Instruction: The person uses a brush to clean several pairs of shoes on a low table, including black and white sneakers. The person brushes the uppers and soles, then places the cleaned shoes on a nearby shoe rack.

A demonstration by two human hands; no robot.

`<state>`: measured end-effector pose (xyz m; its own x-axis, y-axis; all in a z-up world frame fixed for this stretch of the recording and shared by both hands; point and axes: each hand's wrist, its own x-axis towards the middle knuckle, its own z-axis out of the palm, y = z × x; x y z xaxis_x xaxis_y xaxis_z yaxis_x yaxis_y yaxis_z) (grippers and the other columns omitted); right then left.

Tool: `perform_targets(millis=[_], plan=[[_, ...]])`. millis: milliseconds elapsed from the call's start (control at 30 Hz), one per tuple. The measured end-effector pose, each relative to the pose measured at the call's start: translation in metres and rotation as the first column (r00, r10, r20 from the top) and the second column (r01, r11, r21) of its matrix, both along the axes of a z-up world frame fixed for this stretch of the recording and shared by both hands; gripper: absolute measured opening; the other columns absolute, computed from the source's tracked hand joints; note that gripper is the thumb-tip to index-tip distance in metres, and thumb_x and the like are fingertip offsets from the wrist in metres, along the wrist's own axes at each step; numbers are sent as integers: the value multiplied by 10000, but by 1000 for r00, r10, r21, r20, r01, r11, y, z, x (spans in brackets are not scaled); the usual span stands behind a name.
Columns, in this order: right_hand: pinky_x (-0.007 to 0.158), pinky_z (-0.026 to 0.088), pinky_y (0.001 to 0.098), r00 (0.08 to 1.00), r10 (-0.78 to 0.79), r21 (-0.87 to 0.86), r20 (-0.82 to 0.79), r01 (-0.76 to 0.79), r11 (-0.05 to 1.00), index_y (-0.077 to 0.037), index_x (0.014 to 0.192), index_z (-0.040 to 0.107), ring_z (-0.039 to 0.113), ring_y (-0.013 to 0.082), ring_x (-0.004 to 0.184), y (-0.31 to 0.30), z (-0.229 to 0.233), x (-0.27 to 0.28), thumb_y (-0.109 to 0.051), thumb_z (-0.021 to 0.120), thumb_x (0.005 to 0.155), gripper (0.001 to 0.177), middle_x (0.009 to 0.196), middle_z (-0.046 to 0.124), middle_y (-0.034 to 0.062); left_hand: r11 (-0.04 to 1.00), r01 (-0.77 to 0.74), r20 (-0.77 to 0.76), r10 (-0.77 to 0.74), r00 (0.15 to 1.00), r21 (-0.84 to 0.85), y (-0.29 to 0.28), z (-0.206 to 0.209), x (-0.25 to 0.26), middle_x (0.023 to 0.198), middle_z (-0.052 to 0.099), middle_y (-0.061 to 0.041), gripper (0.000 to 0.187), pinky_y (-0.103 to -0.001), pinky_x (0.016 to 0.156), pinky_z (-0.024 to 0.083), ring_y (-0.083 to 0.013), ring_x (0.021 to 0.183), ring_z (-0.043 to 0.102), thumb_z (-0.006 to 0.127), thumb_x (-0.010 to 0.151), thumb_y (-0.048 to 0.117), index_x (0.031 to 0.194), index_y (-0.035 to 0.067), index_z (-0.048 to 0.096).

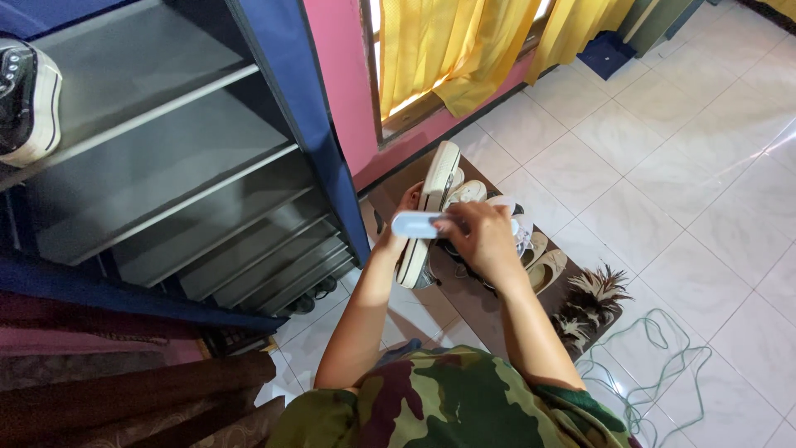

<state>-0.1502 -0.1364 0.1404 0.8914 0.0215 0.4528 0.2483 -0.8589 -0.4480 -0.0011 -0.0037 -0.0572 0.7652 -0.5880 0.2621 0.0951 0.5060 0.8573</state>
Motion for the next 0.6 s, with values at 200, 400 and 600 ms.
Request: perform_targets(millis=[200,400,600], plan=[[830,391,422,910,-401,76,103,395,916,-70,1002,745,665,261,766,-30,-4,18,-370,677,1014,308,863,747,82,987,137,-128,-147,981,-81,11,12,-22,1458,542,-114,788,-355,974,518,-209,1186,587,535,1020,536,1622,87,296],[802,406,429,971,-178,25,161,177,984,-78,976,733,669,283,745,-5,-4,10,-386,651,990,319,800,721,73,989,115,-296,-83,951,90,6,-28,-10,1413,582,-166,872,-375,1089,488,-271,1270,600,759,831,88,1573,-44,320],[806,394,456,883,-440,40,165,440,897,-91,991,724,670,295,790,-41,-1,19,-359,650,1063,287,849,728,73,931,-30,119,-14,993,363,15,41,-33,1459,569,-151,874,-336,1132,385,-221,1347,528,818,803,120,1561,33,392]])
